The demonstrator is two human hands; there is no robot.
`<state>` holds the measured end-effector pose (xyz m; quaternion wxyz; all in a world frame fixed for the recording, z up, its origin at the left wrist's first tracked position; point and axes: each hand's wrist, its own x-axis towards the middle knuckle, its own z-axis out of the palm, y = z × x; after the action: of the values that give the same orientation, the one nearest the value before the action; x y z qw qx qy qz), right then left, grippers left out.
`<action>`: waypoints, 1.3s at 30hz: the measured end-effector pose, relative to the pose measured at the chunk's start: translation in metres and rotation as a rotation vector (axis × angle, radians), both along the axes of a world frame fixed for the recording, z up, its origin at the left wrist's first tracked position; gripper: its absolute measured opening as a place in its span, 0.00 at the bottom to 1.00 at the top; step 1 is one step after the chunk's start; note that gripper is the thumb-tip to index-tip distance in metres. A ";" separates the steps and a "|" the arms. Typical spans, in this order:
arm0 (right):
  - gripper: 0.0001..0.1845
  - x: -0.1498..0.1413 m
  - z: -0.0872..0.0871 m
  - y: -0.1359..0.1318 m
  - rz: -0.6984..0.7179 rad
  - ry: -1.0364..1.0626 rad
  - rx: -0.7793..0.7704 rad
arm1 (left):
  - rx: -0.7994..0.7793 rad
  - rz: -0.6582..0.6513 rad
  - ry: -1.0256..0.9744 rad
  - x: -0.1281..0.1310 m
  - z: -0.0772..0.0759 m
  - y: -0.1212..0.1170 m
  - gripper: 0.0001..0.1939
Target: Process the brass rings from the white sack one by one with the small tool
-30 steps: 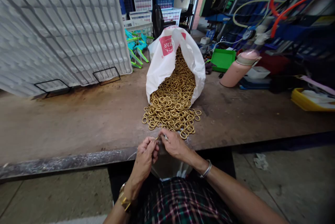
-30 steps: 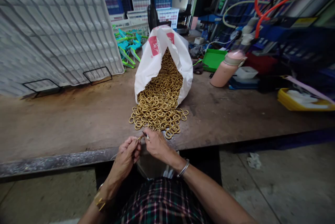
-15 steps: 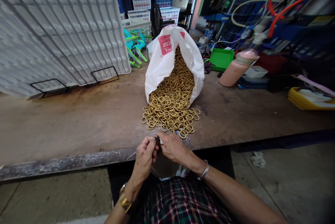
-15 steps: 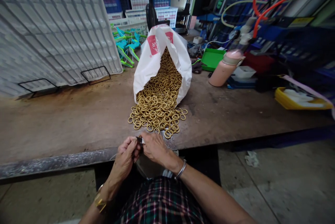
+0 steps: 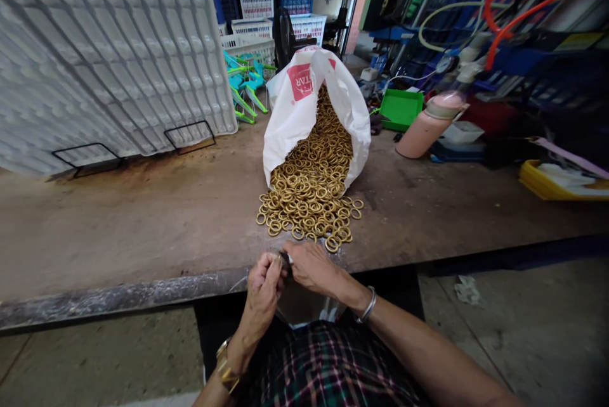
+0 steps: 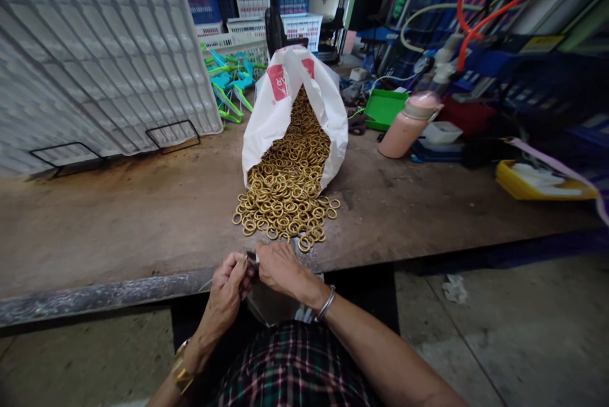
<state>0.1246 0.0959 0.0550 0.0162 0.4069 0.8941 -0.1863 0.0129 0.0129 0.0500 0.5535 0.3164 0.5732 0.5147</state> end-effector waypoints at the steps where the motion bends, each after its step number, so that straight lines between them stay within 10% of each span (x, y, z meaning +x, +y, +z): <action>1: 0.12 -0.001 0.000 0.002 -0.006 -0.009 0.003 | -0.001 -0.027 -0.023 0.001 0.004 -0.003 0.19; 6: 0.14 -0.012 0.002 0.006 -0.065 0.000 0.037 | -0.020 -0.098 -0.310 0.005 0.019 -0.009 0.16; 22: 0.15 -0.043 0.001 0.013 -0.184 -0.155 0.193 | -0.114 0.195 -0.812 -0.019 0.003 -0.001 0.10; 39: 0.16 -0.022 -0.004 0.022 -0.023 0.276 0.126 | 0.041 0.309 -0.192 -0.029 0.003 0.022 0.22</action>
<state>0.1030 0.1178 0.0514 -0.1347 0.3876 0.8931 -0.1841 -0.0161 0.0350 0.0527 0.5134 0.1854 0.5488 0.6331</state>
